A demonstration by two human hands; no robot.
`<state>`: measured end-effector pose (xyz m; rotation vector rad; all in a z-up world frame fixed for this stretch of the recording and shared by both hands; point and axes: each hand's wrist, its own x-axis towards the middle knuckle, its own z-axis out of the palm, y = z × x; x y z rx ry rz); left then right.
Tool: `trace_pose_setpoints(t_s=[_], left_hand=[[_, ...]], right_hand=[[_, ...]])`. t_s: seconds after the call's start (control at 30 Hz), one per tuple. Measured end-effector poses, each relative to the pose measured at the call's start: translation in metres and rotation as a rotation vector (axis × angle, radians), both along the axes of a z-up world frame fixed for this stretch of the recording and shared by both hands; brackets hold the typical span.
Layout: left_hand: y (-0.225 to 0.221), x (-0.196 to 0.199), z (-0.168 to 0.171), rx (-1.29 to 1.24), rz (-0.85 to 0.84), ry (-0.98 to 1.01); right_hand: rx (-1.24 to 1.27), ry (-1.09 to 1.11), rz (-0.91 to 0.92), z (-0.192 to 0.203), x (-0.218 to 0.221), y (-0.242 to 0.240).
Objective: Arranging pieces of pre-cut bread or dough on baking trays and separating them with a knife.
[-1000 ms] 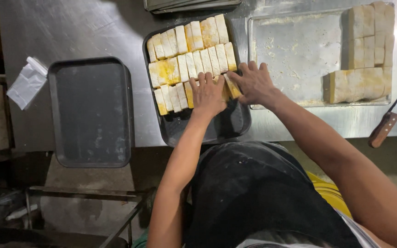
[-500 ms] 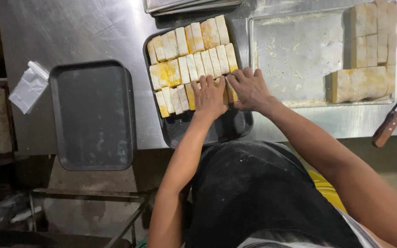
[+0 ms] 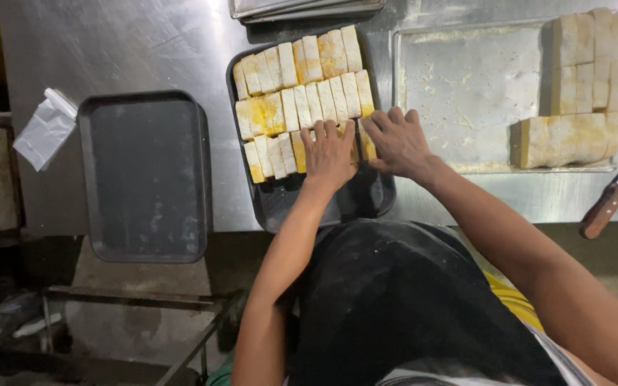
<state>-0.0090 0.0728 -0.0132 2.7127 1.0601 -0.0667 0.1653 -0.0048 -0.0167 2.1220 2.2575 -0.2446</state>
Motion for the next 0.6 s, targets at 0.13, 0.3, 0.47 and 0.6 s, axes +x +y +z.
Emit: trace_pose_setpoints(t_s=[0.13,0.3,0.47,0.6], left_hand=[[-0.008,-0.023,0.009,0.043,0.03,-0.124],[-0.012,-0.064,0.004,0.049,0.14,-0.192],[-0.016,-0.083,0.006,0.102,0.215,-0.187],[-0.024,-0.062,0.003,0.041,0.176,-0.2]], right_hand=[[0.077,0.098,0.0,0.002,-0.001,-0.013],[0.192,0.166,0.045,-0.032,-0.004,-0.018],[0.053,0.07,-0.035,-0.023,-0.004,-0.013],[0.144,0.144,-0.128,-0.022,0.07,-0.057]])
